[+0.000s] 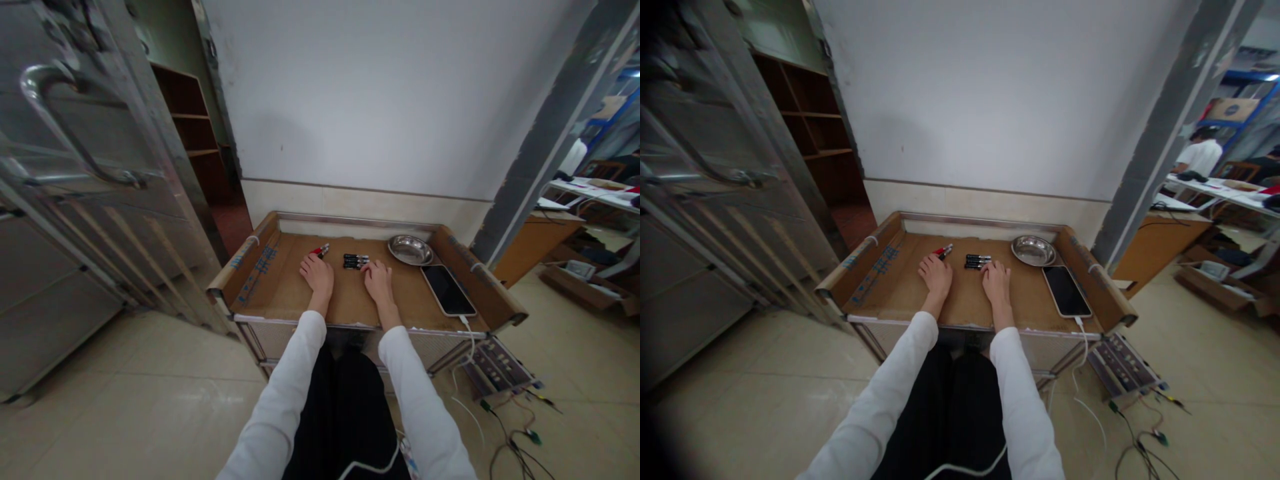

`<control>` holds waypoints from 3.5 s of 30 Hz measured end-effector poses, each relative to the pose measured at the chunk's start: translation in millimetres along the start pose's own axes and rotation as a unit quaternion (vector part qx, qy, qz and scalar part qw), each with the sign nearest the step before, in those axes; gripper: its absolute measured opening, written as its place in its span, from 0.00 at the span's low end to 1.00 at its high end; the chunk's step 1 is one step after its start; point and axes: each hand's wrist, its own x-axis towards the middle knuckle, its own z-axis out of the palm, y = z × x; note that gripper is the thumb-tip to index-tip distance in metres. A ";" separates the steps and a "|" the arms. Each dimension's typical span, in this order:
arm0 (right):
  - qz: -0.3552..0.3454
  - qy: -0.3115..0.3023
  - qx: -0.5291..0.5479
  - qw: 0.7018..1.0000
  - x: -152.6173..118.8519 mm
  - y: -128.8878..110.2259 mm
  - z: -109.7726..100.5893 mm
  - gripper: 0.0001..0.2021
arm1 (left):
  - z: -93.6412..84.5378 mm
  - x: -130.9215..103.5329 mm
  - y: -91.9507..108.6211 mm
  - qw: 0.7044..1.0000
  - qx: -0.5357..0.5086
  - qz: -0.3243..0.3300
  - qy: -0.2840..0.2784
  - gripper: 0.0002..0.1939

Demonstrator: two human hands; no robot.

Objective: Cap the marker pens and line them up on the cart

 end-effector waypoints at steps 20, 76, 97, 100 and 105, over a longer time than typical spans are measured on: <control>-0.067 0.038 0.093 0.993 4.9 3.3 8.7 0.13 | -2.6 2.1 10.1 0.914 -0.290 0.261 -0.108 0.13; 0.019 0.162 0.181 0.970 5.9 17.9 9.2 0.17 | -3.0 1.7 0.1 0.891 -0.240 0.268 -0.277 0.02; -0.030 0.113 0.201 0.973 7.1 14.1 13.2 0.17 | -0.6 0.9 1.7 0.921 -0.097 0.294 -0.236 0.03; -0.042 0.107 0.212 0.970 7.5 13.2 12.9 0.16 | 1.8 1.2 1.8 0.924 -0.119 0.292 -0.215 0.05; -0.069 0.088 0.237 0.965 7.5 10.8 11.2 0.13 | 3.6 2.8 3.3 0.897 -0.266 0.290 -0.200 0.14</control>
